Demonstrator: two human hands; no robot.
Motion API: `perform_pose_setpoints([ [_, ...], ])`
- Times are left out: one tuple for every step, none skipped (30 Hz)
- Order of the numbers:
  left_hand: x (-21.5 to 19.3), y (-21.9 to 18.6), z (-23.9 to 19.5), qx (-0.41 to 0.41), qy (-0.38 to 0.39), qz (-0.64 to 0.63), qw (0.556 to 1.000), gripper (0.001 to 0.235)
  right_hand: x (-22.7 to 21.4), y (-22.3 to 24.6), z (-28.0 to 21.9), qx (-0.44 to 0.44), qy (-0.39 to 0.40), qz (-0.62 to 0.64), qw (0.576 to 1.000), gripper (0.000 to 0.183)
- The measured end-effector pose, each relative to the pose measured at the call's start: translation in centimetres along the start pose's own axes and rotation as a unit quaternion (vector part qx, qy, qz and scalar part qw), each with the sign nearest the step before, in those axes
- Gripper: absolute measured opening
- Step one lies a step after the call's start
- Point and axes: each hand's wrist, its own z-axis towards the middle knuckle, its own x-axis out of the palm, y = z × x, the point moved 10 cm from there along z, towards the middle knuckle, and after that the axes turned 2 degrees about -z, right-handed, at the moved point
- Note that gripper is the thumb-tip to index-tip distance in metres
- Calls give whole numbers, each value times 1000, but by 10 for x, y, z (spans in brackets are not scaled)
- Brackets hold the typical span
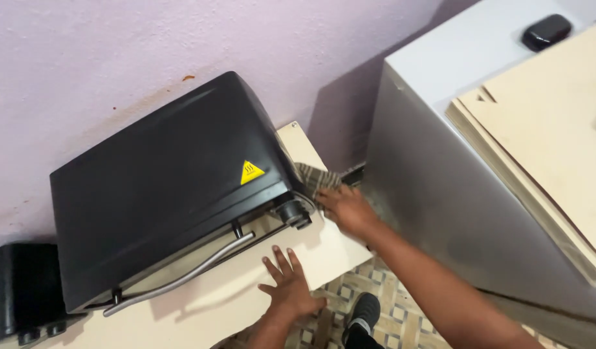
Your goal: Clean the inside and outside of various kitchen appliances including a toaster oven and sandwich maker using a cloth.
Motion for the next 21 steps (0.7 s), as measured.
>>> perform_pose_setpoints([
  [1,-1,0,-1,11,3,1000,149,-8,3,17,-15,-8,1,1000,48],
  [0,-3,1,0,20,5,1000,152,-17,4,35,-31,-16,0,999,46],
  [6,-3,5,-4,20,1,1000,152,-23,7,51,-36,-13,1,999,46],
  [9,-1,10,-12,8,16,1000,153,-25,12,69,-39,5,-19,999,39],
  [12,1,14,-21,-4,32,999,154,-27,16,87,-41,22,-39,998,32],
  [8,1,16,-27,-4,26,999,154,-19,11,109,-49,27,-38,998,32],
  [10,1,18,-31,23,14,999,155,-14,1,131,-28,10,-31,999,38],
  [16,0,17,-32,53,0,998,155,-7,-10,148,-6,-4,-26,1000,44],
  [16,3,21,-37,57,-7,998,155,-8,-18,162,-11,4,-25,1000,44],
  [19,3,23,-30,63,1,998,156,-19,-27,173,-10,-41,-33,999,37],
  [22,3,25,-23,70,8,997,156,-28,-35,183,-9,-86,-41,995,30],
  [23,3,23,-23,78,2,997,156,-12,-66,191,-9,-76,-43,996,30],
  [21,3,22,-21,68,-11,997,157,-10,-125,190,126,-151,27,980,29],
  [18,3,22,-19,55,-25,998,157,-6,-183,181,256,-224,92,936,29],
  [19,3,24,-18,59,-31,998,157,-3,-194,168,255,-218,87,938,29],
  [23,3,27,-22,94,-27,995,158,-3,-219,151,296,-245,178,906,31],
  [27,4,29,-25,129,-22,991,158,-1,-242,134,334,-269,267,863,32],
  [33,6,31,-25,130,-30,991,158,-4,-230,120,331,-265,263,867,32],
  [32,4,35,1,87,-47,995,159,-32,-194,110,191,-334,183,905,32],
  [32,6,33,21,43,-66,997,160,-48,-147,93,40,-388,104,915,33],
  [35,5,31,16,44,-76,996,160,-43,-137,81,33,-379,106,919,33],
])
